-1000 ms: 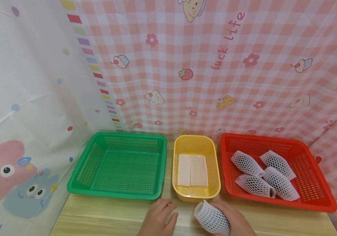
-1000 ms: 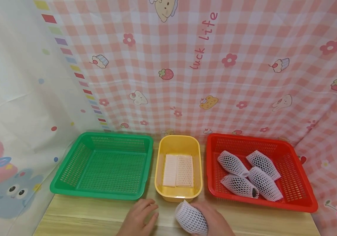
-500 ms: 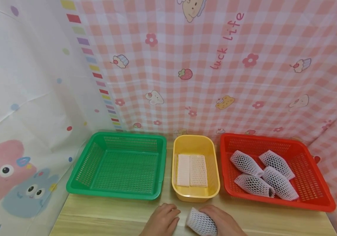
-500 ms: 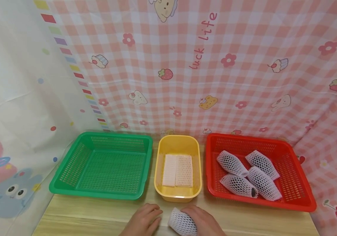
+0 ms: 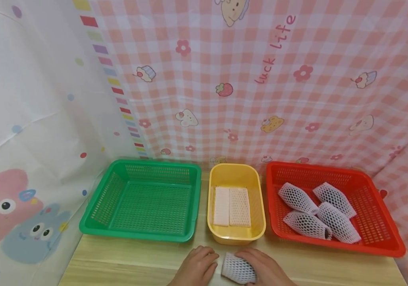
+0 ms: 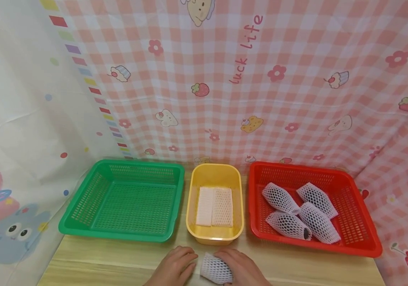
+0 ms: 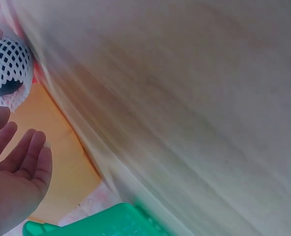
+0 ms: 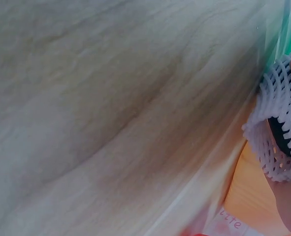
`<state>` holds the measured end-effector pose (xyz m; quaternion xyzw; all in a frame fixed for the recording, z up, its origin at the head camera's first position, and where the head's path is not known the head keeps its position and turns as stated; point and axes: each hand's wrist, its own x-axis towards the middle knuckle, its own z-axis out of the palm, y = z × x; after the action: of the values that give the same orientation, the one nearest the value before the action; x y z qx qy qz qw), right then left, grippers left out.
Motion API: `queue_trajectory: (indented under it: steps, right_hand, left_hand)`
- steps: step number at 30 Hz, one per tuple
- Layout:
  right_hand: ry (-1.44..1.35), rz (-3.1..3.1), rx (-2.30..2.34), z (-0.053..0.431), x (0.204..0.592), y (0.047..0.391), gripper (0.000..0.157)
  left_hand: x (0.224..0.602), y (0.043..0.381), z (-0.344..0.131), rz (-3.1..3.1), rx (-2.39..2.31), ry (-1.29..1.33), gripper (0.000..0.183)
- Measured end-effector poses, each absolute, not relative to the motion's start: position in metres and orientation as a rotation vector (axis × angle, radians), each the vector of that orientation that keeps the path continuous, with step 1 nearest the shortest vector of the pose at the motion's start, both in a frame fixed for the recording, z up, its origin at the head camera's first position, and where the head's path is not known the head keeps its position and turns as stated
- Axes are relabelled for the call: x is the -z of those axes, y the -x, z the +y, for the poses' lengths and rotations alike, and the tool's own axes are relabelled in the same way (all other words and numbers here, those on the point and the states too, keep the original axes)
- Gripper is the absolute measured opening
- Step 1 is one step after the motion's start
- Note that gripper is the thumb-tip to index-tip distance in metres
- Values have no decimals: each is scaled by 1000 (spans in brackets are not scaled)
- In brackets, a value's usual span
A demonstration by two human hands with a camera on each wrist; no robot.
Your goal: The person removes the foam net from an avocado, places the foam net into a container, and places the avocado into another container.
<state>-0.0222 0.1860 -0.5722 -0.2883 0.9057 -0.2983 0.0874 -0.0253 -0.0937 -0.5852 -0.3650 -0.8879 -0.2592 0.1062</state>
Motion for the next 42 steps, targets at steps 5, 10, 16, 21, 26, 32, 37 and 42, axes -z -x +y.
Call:
queue_trajectory:
  steps: [5,10,16,21,26,32,37,42]
  right_hand:
    - [944,2770,875,184,577,23,77]
    - [1002,2814,862,186,579,25,81]
    - [963,2806,894,190,580,24,81]
    - [964,2817,942,193,580,23,86]
    - [744,2728,1009,199,575,22,86]
    - [624,2726,1014,204,574,20,91]
    - [692,2785,999,208,577,19,85]
    - [745,2764,1062,211,579,21,73]
  left_hand:
    - [584,25,-94,-2640,776,1079,16]
    - [583,25,-91,-2628,785,1086,15]
    - [583,26,-87,-2593,787,1097,17]
    - [583,25,-86,-2590,798,1089,17]
    - [584,27,-82,-2633,870,1090,17]
    - [583,29,-75,-2639,999,1076,17]
    - [577,29,-67,-2677,1112,1042,19]
    - [576,29,-62,-2715,1165,1031,19]
